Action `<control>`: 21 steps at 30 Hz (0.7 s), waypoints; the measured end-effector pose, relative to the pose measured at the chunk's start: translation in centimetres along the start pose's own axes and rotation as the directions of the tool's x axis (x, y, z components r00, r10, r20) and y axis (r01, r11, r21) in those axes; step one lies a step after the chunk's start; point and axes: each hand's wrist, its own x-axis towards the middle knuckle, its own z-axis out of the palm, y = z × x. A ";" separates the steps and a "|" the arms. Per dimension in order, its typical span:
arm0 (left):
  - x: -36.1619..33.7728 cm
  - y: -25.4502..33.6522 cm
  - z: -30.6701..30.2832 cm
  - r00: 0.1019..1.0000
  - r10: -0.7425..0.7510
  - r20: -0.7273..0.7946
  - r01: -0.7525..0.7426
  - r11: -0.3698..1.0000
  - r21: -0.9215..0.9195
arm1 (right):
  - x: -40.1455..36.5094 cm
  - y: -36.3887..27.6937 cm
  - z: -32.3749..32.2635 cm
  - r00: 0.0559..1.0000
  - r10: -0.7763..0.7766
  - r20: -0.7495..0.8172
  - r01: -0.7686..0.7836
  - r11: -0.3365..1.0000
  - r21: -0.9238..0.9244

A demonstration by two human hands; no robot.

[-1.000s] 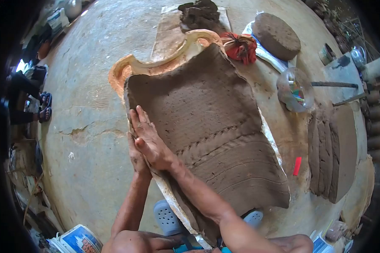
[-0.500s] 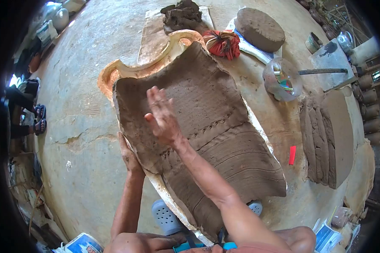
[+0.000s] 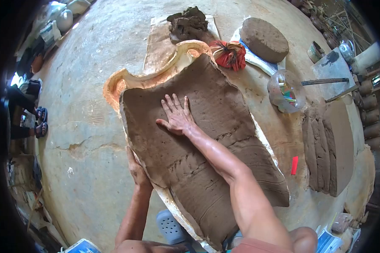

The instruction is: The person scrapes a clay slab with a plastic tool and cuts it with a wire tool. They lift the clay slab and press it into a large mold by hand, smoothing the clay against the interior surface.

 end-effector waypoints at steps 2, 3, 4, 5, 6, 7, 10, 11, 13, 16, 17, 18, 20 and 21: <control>-0.1 -0.3 0.2 1.000 0.025 0.004 -0.025 0.999 0.027 | 0.4 -0.2 -3.7 0.972 0.052 0.231 -0.063 0.997 0.040; 0.0 -0.6 0.3 1.000 0.020 -0.001 -0.020 1.000 0.019 | 1.2 0.9 -3.8 0.970 0.051 0.239 -0.061 0.998 0.034; 0.0 -0.6 0.1 1.000 -0.007 0.012 0.007 1.000 0.020 | 1.5 2.4 -3.5 0.998 -0.048 -0.038 0.043 0.992 -0.115; -0.3 -0.4 -0.3 0.999 -0.034 0.022 0.033 0.999 0.022 | 1.0 3.6 -3.0 0.938 -0.188 -0.292 0.105 0.955 -0.279; 0.0 0.0 -0.2 0.999 -0.026 0.020 0.025 0.999 0.021 | 0.2 5.2 -3.2 0.998 -0.030 -0.046 0.014 0.945 -0.328; 0.5 0.7 0.0 0.998 0.018 0.058 -0.020 0.999 0.038 | 1.0 5.4 -3.2 0.998 -0.026 -0.058 0.005 0.944 -0.331; -0.9 1.6 1.0 0.983 0.099 0.153 -0.109 0.992 0.061 | 0.8 4.8 -3.8 0.999 0.036 0.038 -0.025 0.968 -0.249; -0.7 1.7 1.2 0.974 0.140 0.179 -0.154 0.986 0.066 | 0.4 4.5 -4.8 0.999 0.031 0.036 -0.021 0.967 -0.255; -0.5 0.7 0.5 0.985 0.094 0.148 -0.105 0.992 0.069 | -2.4 3.2 -5.1 0.962 -0.068 -0.264 -0.006 0.963 -0.270; 0.6 0.5 0.9 0.993 0.069 0.097 -0.076 0.995 0.071 | -3.7 5.6 -2.5 0.993 -0.045 -0.106 0.004 0.934 -0.359; 0.1 0.4 0.6 0.999 0.036 0.036 -0.039 0.994 0.102 | -4.4 4.7 -2.7 0.999 0.016 -0.030 -0.024 0.953 -0.302; -0.5 0.0 0.3 0.999 0.026 0.043 -0.030 0.995 0.093 | -4.5 4.2 -2.9 0.997 0.052 -0.053 -0.063 0.968 -0.242; 0.1 -0.5 -0.1 0.995 0.089 0.036 -0.092 0.989 0.115 | -5.1 2.3 -4.0 0.983 -0.030 -0.179 -0.013 0.973 -0.231; -0.4 -0.8 -0.3 0.997 0.069 0.036 -0.073 0.990 0.124 | -6.7 0.6 -3.4 0.954 -0.096 -0.283 0.038 0.979 -0.203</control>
